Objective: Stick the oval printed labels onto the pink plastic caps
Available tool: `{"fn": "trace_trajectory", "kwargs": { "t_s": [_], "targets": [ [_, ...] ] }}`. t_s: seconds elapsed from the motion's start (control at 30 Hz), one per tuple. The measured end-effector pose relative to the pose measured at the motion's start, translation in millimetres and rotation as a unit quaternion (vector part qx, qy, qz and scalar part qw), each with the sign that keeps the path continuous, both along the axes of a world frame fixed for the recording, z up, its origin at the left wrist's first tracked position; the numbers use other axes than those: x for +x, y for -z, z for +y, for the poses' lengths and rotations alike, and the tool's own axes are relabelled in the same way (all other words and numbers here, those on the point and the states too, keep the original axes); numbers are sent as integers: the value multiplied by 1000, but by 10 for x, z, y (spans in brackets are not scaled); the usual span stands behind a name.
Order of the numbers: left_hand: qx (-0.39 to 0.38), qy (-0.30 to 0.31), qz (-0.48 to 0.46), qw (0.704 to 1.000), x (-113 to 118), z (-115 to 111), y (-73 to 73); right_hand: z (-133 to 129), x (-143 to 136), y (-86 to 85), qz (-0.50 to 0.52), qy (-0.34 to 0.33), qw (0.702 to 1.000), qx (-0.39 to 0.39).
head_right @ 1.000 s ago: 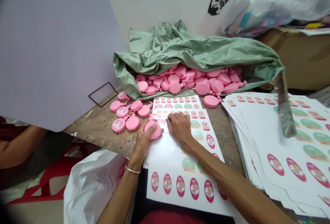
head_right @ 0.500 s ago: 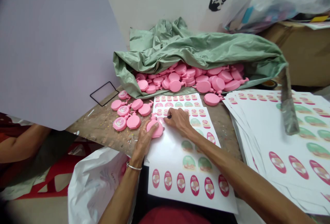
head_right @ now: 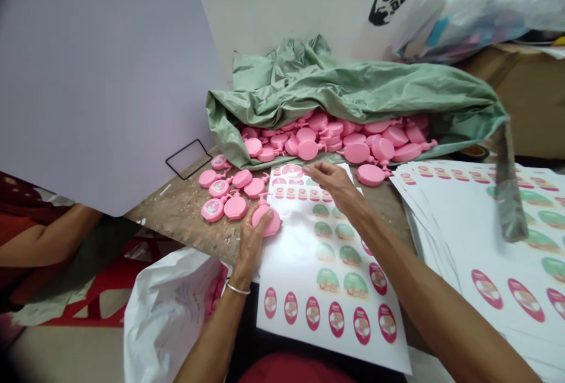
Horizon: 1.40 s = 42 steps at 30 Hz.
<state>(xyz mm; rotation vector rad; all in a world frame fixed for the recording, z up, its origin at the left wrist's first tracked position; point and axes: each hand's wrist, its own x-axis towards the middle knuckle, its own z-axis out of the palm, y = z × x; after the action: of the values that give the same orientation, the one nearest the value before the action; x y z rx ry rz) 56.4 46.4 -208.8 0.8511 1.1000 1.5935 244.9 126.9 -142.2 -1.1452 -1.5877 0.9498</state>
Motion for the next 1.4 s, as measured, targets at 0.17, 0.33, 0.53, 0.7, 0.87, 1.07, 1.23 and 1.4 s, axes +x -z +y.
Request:
{"fn": "trace_trajectory", "kwargs": {
  "t_s": [0.17,0.33,0.53,0.7,0.87,1.07,1.23,1.4],
  "targets": [
    [-27,69,-86,994,45,-130,-302,-454,-65,-14,8,-46,998,38],
    [-62,145,-133,979,112,-199,-464,-682,-130,-28,-44,-64,994,79],
    [-60,157,-136,976,156,-233,-486,-756,-117,6,-33,-58,995,68],
    [-58,159,-133,977,171,-252,-521,-757,-119,24,-30,-53,996,64],
    [-57,156,-138,977,176,-253,-512,-759,-117,35,-30,-49,996,65],
    [-59,152,-131,978,181,-238,-495,-755,-122,51,-35,-43,997,60],
    [-61,147,-134,978,185,-231,-496,-744,-131,52,-41,-41,996,62],
    [-56,153,-129,978,175,-229,-507,-726,-127,56,-49,-47,995,68]
  ]
}}
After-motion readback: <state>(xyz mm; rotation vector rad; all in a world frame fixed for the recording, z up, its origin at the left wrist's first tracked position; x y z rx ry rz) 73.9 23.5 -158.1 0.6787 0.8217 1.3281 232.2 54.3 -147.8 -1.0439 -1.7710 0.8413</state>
